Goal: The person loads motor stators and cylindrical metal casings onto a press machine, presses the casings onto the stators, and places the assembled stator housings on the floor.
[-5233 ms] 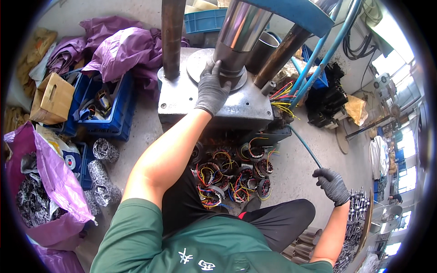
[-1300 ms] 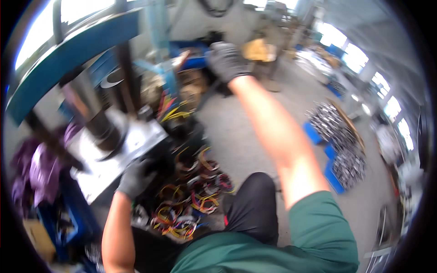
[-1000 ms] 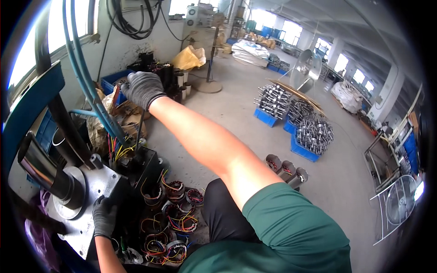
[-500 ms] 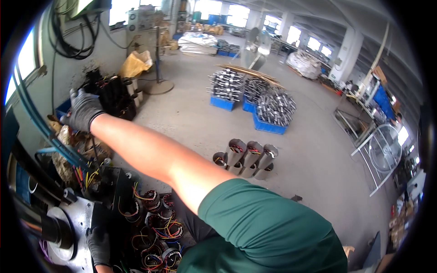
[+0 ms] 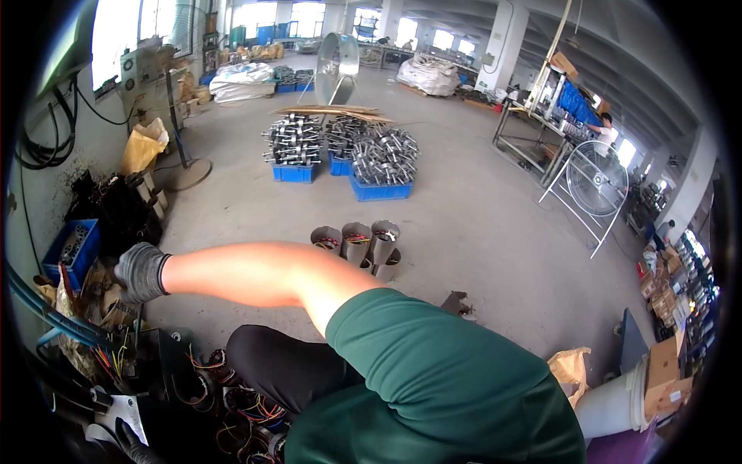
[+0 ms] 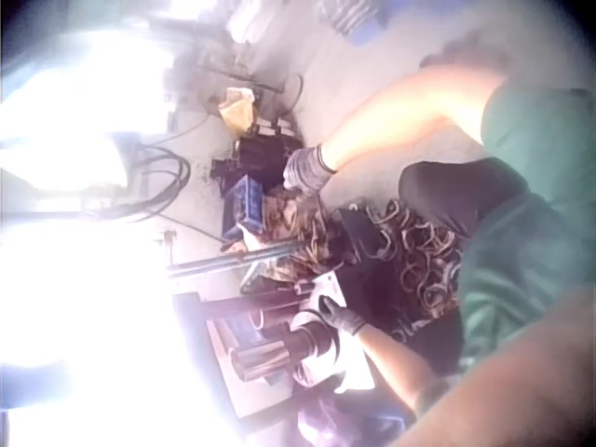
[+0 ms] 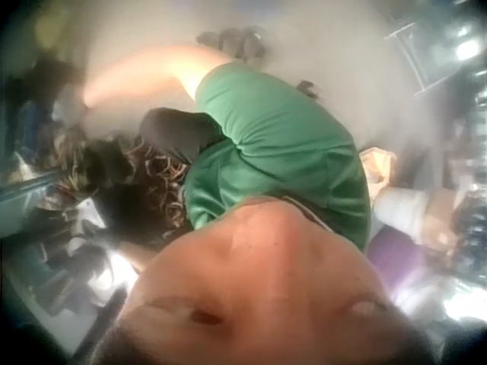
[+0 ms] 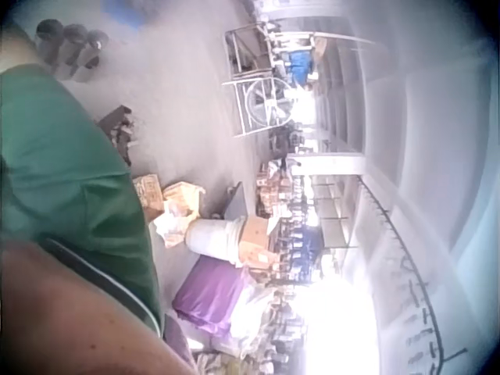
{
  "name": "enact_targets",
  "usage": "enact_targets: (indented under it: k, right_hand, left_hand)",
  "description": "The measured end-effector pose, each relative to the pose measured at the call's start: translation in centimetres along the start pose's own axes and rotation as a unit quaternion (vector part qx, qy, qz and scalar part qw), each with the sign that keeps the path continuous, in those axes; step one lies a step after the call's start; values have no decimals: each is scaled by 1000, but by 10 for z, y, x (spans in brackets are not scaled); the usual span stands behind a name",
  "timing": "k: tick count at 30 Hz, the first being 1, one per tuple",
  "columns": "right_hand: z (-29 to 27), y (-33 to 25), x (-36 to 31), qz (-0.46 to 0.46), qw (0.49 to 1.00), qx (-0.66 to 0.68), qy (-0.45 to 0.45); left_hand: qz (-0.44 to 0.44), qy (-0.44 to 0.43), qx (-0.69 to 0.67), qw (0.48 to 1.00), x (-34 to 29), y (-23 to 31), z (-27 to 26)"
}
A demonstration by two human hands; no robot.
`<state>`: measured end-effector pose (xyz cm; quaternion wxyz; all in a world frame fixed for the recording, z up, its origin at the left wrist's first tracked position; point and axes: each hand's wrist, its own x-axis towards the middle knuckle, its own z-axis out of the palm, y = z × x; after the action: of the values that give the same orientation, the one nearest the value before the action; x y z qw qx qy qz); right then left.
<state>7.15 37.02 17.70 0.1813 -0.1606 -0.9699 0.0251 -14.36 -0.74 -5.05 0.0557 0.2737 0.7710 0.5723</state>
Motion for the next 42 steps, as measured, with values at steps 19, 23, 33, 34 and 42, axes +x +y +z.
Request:
enact_targets:
  k: [19,23,33,34,42]
  right_hand:
    - [7,-431,112,-450,878,72,148]
    - [13,-446,140,-396,902,77,153]
    - [-22,-435,131,-418,902,-46,-92]
    - [-24,-433,129,-423,897,-34,-122]
    - [13,-349,110,-360,835,91,-406]
  left_hand:
    - [-23,94,-586,804,38,-52,-25]
    - [84,56,-453,886,33,-30,-37]
    - [10,160,-708,687,13,39,-68]
    - [11,100,-758,645,15,26,-73]
    - [38,29,-783,620,19,39,-56]
